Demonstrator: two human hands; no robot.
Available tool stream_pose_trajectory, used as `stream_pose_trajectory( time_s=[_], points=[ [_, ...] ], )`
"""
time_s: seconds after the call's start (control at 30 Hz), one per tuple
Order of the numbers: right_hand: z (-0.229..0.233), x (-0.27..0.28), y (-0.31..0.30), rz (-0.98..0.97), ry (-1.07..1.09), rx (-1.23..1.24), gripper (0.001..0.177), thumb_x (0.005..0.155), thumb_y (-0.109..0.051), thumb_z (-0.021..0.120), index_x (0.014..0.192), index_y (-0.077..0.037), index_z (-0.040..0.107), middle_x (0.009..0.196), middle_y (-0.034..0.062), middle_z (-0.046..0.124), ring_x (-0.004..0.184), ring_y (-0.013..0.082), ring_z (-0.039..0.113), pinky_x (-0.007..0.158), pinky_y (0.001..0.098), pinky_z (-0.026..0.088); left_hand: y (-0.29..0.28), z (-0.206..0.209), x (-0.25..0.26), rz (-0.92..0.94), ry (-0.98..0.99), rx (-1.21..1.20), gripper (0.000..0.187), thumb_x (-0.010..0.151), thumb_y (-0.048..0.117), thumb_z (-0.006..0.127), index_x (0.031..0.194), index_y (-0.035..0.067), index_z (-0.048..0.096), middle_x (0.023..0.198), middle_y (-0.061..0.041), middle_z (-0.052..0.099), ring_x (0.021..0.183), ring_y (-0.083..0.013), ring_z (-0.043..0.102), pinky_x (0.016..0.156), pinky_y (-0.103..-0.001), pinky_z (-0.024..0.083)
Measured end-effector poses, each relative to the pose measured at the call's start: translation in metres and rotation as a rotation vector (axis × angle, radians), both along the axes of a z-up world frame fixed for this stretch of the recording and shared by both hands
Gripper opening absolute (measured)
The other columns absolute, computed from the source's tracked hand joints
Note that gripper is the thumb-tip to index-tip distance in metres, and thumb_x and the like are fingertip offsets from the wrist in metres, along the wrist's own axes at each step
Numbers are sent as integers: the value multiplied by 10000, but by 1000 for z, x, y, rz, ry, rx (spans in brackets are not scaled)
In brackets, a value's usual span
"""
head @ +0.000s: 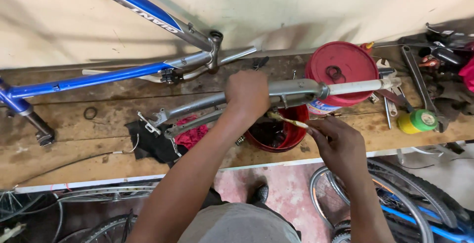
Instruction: Cleaning a bicycle fork and other small components in a bucket of solvent using a brush.
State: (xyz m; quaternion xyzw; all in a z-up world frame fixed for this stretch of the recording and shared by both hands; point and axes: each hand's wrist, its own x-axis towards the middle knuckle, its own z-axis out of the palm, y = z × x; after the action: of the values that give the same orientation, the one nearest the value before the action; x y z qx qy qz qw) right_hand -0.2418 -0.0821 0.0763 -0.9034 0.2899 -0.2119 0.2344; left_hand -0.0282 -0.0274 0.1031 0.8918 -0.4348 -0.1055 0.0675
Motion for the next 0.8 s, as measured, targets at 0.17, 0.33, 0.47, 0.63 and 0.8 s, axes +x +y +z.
stream_pose_trajectory(
  time_s=[0.17, 0.33, 0.47, 0.63, 0.8],
  points=[
    [-20, 0, -10, -35, 91, -56, 121, 881, -192, 682, 983, -197, 748, 695, 73, 628, 701, 321, 647, 656, 454, 505, 7, -8, 7, -105, 29, -24, 215, 784, 189, 616, 857, 51, 765, 780, -126, 730, 805, -375, 725, 673, -522, 589],
    [-15, 3, 1, -72, 94, 59, 168, 888, -175, 641, 1031, -206, 722, 693, 114, 614, 701, 364, 636, 651, 493, 496, 9, -7, 11, -176, 29, -39, 272, 729, 279, 700, 893, 72, 765, 807, -140, 729, 839, -398, 722, 687, -548, 596],
    [-19, 0, 3, -135, 169, 102, 177, 906, -247, 625, 1031, -295, 742, 672, 59, 609, 691, 293, 647, 662, 440, 509, 9, -2, 7, -186, 48, -53, 238, 742, 221, 669, 862, 35, 758, 770, -154, 724, 804, -402, 717, 657, -540, 597],
    [-23, -2, 5, -157, 225, 96, 160, 928, -334, 627, 1022, -320, 756, 650, 38, 608, 675, 269, 652, 662, 411, 516, 18, 9, 5, -264, 20, -81, 218, 751, 221, 701, 859, 40, 758, 753, -149, 721, 772, -375, 719, 646, -530, 605],
    [-23, 2, 13, -197, 214, 94, 187, 930, -347, 636, 1037, -244, 748, 671, 73, 615, 686, 318, 656, 654, 454, 523, 6, -11, 13, -319, -33, -37, 330, 687, 329, 766, 846, 40, 743, 760, -131, 714, 767, -370, 721, 614, -552, 599]
  ],
)
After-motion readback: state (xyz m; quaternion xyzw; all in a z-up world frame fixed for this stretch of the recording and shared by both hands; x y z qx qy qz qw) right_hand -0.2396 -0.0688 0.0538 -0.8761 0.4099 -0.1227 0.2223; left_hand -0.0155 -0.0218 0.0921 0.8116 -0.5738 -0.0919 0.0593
